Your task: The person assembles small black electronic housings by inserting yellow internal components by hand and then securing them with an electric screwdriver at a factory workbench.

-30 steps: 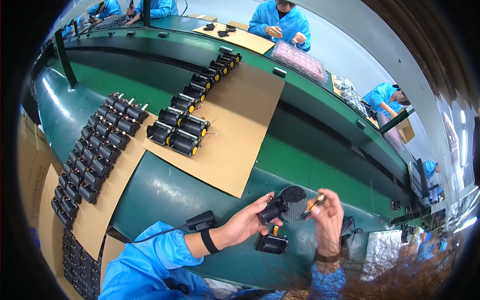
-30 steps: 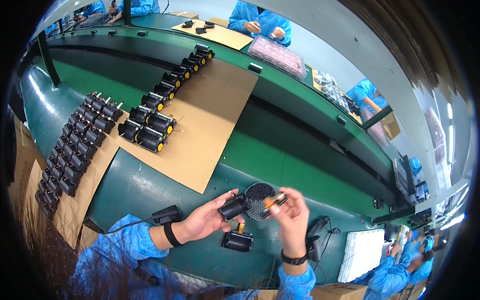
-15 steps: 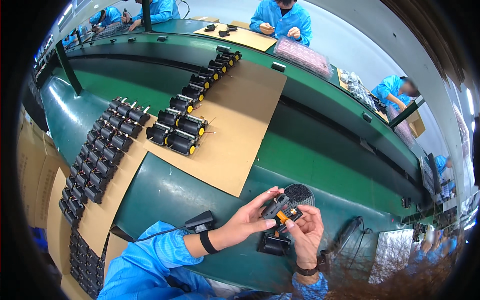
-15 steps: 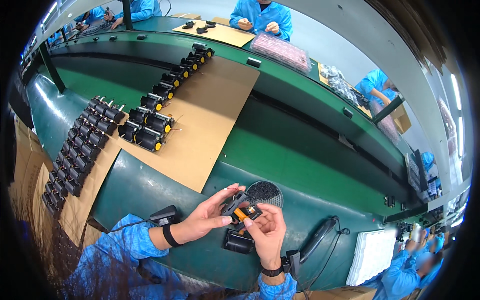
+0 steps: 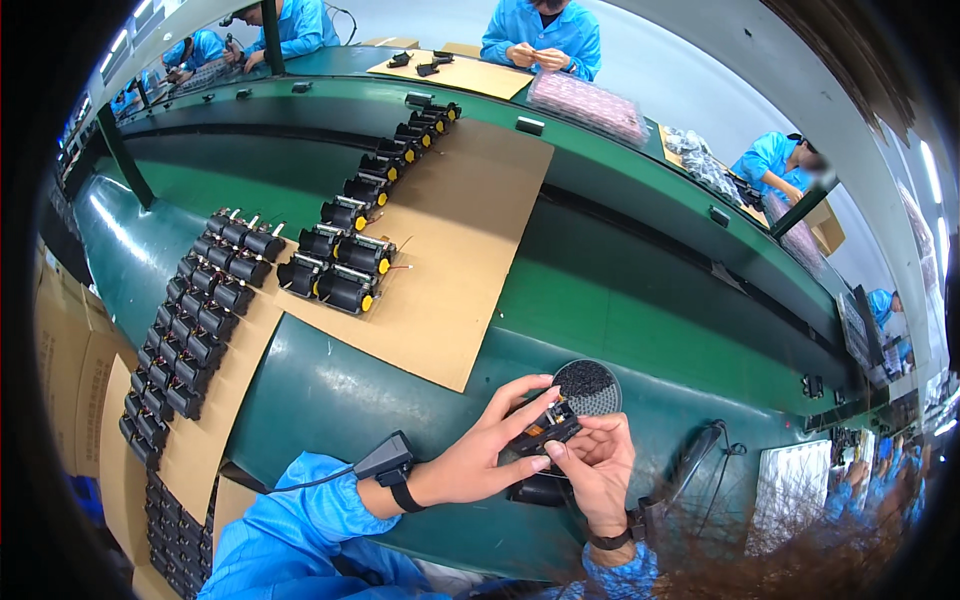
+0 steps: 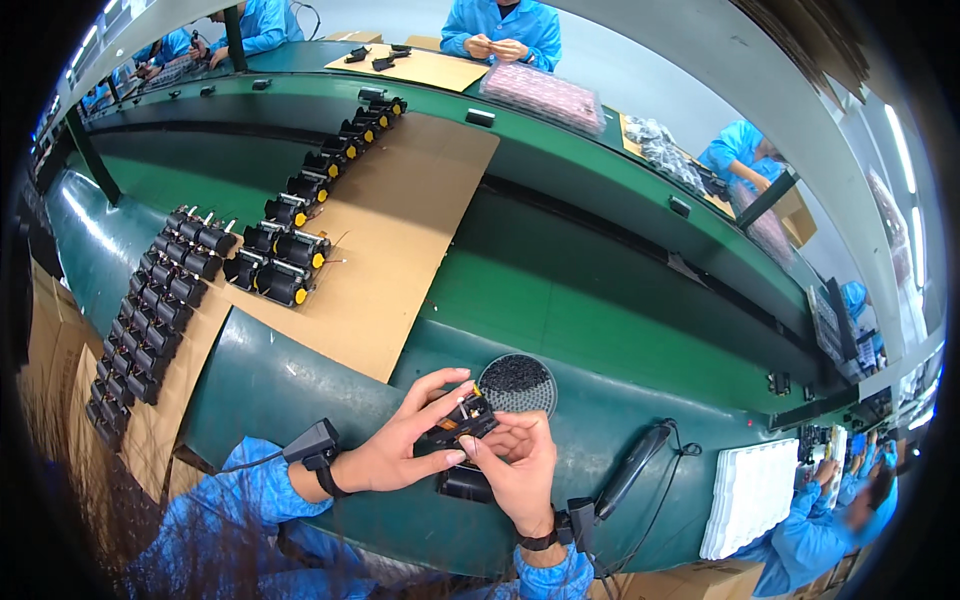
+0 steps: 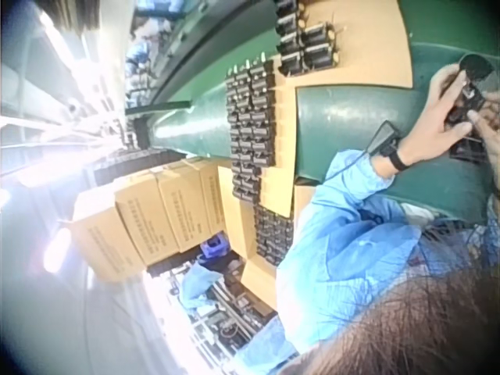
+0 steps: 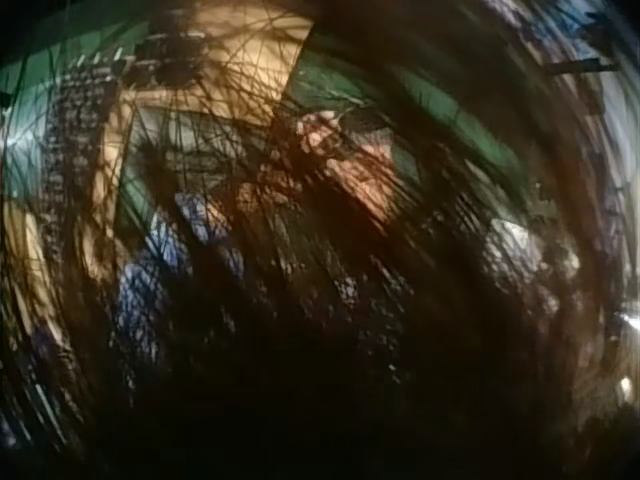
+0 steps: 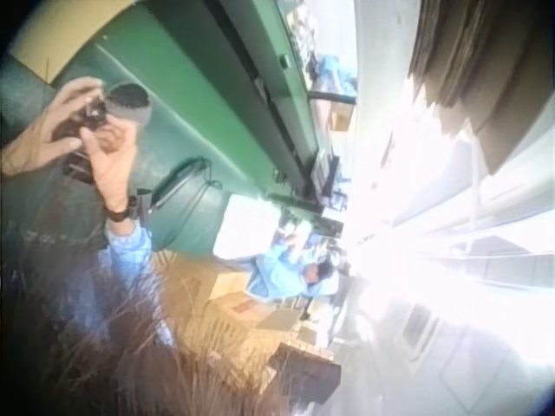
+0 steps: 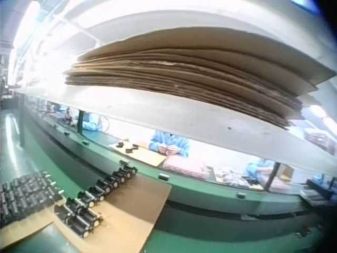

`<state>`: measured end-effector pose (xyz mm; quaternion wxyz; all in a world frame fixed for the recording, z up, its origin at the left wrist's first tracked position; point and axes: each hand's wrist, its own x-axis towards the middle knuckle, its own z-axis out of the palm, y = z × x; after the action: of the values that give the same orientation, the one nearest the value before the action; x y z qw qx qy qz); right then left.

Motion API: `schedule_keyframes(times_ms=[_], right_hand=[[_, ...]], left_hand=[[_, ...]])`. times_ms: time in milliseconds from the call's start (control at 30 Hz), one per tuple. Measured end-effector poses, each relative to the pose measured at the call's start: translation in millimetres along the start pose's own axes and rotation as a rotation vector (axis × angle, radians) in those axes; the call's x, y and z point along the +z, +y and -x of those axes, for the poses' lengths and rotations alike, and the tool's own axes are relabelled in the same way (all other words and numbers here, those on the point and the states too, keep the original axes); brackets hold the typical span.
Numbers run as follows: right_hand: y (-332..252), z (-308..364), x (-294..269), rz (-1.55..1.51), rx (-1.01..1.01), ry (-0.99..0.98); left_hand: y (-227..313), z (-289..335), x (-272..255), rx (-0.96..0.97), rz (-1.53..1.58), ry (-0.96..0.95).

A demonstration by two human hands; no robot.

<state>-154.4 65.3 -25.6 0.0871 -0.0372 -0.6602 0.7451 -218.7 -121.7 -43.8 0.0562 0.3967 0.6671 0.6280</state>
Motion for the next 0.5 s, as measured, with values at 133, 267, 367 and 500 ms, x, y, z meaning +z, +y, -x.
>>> schedule_keyframes(times_ms=[133,267,367,500], right_hand=[[-2,1,6,-0.011,-0.002,0.034],[-8,3,7,-0.039,0.019,0.027],[-7,-1,-1,0.116,-0.087,0.037],[-19,-11,2,0.587,-0.262,-0.077]], left_hand=[[4,5,4,-0.106,0.093,-0.031],[7,6,6,-0.016,-0.051,0.062],[2,9,6,-0.154,0.113,0.113],[-5,7,4,-0.54,0.684,0.087]])
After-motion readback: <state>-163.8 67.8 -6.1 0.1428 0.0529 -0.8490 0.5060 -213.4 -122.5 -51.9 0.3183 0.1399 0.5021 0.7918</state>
